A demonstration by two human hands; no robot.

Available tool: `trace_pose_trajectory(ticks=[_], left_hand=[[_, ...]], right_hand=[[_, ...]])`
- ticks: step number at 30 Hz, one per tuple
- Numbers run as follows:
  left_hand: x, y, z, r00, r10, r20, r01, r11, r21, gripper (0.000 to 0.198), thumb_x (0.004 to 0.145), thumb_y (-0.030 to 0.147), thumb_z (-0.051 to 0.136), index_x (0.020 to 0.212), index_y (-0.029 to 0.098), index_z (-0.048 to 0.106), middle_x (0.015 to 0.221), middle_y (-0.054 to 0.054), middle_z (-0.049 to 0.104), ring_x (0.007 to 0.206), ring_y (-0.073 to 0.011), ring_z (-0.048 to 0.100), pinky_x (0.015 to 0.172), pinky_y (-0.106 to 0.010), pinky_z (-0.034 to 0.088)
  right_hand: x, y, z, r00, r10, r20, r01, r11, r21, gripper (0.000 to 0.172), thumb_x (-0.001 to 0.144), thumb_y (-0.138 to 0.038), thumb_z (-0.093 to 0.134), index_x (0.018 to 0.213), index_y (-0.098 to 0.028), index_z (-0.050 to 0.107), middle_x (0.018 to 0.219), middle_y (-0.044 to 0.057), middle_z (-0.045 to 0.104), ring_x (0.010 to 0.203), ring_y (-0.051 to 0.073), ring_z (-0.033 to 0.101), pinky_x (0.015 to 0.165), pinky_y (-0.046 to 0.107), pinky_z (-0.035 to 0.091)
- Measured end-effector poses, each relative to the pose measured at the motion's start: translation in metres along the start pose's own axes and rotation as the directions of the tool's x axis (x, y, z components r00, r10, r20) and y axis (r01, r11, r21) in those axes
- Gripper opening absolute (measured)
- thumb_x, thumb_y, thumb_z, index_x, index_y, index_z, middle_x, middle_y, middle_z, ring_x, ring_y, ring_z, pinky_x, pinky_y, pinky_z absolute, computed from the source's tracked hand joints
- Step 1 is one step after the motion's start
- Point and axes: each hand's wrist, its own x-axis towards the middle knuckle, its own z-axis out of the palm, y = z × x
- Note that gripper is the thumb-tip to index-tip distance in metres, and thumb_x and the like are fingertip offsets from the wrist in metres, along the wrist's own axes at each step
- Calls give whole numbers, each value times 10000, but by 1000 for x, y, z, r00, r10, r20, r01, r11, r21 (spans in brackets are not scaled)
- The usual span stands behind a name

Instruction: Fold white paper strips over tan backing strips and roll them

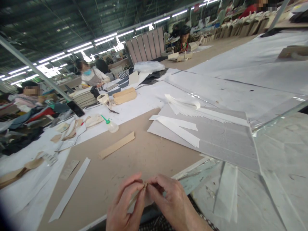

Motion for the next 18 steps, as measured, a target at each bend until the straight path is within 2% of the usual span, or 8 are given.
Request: trace_pose_trajectory(ticks=[5,8,10,14,18], left_hand=[[0,-1,2,986,166,-33,-157,971,179,240,875,40,631,1083,154,668,1147,-135,702,1011,-216,674,899,-348,547],[1,-1,3,971,237,-21,-225,944,240,256,844,18,649,1075,126,662,1147,-152,704,1010,-227,673,897,-356,538],[0,0,5,973,232,-20,-221,947,234,232,837,8,640,1038,122,658,1151,-154,699,997,-217,669,882,-341,539],[-2,3,7,989,125,-76,-111,981,160,221,855,-2,581,1004,145,650,1170,-137,677,1041,-197,653,895,-313,537],[-6,5,8,992,105,-69,-99,992,75,229,856,-8,555,1002,148,635,1175,-135,654,1071,-199,643,903,-308,540]], right_hand=[[1,3,1,998,-58,-11,57,997,-52,187,993,-309,536,961,-245,709,834,-30,707,754,129,648,700,231,462],[0,4,3,996,-86,-3,86,994,-73,178,1005,-305,521,968,-247,686,844,-33,700,752,120,647,706,224,463],[0,5,4,994,-110,-9,108,988,-107,168,1005,-288,517,947,-240,667,825,-30,682,735,118,639,701,225,463],[0,4,7,976,-213,-45,200,960,-198,141,981,-215,521,899,-219,636,775,-22,630,680,116,598,655,227,451],[-1,3,10,953,-295,-66,276,939,-204,143,963,-171,515,870,-211,615,761,-16,613,674,116,579,642,221,449]])
